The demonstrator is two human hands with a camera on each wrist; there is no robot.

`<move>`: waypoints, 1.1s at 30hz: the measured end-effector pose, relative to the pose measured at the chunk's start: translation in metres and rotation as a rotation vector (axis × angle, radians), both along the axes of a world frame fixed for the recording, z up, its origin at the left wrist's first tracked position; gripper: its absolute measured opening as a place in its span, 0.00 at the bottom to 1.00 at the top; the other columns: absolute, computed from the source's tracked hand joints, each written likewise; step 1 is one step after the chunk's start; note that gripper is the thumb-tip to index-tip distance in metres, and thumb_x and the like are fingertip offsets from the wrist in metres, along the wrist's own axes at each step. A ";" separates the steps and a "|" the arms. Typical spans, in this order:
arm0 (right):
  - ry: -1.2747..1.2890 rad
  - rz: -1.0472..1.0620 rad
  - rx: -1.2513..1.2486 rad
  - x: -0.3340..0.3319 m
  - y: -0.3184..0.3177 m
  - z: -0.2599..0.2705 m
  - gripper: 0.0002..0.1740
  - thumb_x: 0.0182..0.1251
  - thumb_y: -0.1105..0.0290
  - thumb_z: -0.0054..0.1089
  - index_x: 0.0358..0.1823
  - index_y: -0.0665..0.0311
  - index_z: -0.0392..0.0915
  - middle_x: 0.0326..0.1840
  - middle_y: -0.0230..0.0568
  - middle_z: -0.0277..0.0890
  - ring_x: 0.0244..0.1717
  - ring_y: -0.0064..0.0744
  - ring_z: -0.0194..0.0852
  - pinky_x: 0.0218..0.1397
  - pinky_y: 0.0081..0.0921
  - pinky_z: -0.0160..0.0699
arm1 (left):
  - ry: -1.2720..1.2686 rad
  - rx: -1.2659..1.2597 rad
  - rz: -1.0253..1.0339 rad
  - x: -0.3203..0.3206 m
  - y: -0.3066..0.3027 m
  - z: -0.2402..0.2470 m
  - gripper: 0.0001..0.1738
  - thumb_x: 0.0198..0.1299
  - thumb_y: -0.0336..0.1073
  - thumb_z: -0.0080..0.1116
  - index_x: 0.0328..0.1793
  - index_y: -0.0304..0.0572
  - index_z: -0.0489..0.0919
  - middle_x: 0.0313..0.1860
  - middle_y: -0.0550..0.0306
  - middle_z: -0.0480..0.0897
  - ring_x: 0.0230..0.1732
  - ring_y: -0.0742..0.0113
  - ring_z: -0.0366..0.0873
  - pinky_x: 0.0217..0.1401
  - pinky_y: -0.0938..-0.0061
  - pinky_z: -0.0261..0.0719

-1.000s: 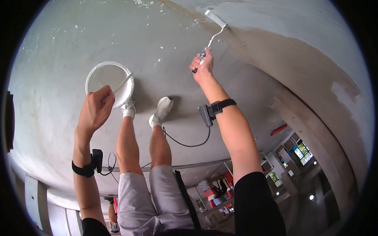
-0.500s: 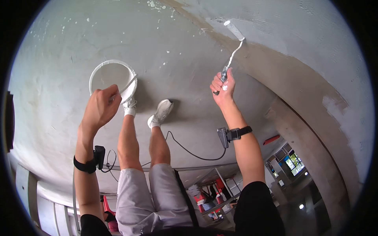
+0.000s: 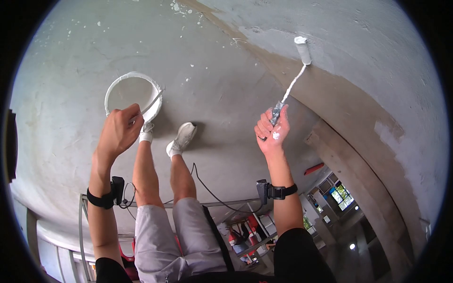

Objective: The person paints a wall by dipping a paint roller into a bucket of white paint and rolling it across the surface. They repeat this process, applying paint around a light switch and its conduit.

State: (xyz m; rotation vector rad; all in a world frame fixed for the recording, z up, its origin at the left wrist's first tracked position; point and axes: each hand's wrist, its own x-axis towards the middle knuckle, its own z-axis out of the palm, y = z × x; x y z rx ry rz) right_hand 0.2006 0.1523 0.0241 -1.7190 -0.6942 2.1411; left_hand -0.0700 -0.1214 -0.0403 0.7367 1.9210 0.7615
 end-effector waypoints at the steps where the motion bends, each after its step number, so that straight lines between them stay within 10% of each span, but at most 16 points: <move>1: -0.038 0.020 -0.027 -0.005 0.003 -0.013 0.32 0.75 0.37 0.37 0.24 0.56 0.65 0.11 0.24 0.51 0.08 0.19 0.42 0.13 0.20 0.44 | -0.030 -0.013 -0.009 0.000 0.000 -0.001 0.09 0.57 0.31 0.53 0.27 0.32 0.71 0.17 0.40 0.71 0.20 0.38 0.68 0.26 0.56 0.66; 17: -0.259 0.002 -0.165 -0.076 0.014 -0.221 0.32 0.75 0.35 0.31 0.24 0.54 0.63 0.12 0.23 0.50 0.11 0.21 0.41 0.18 0.23 0.44 | 0.011 -0.104 -0.080 -0.003 -0.003 -0.011 0.09 0.58 0.28 0.53 0.28 0.30 0.70 0.18 0.38 0.71 0.20 0.37 0.67 0.25 0.58 0.65; 33: 0.059 -0.019 0.009 -0.011 -0.021 0.044 0.32 0.77 0.38 0.32 0.26 0.56 0.66 0.12 0.24 0.52 0.08 0.20 0.43 0.12 0.20 0.47 | 0.024 -0.045 -0.112 0.022 0.033 0.006 0.09 0.56 0.32 0.54 0.28 0.34 0.75 0.17 0.43 0.75 0.21 0.41 0.73 0.27 0.57 0.71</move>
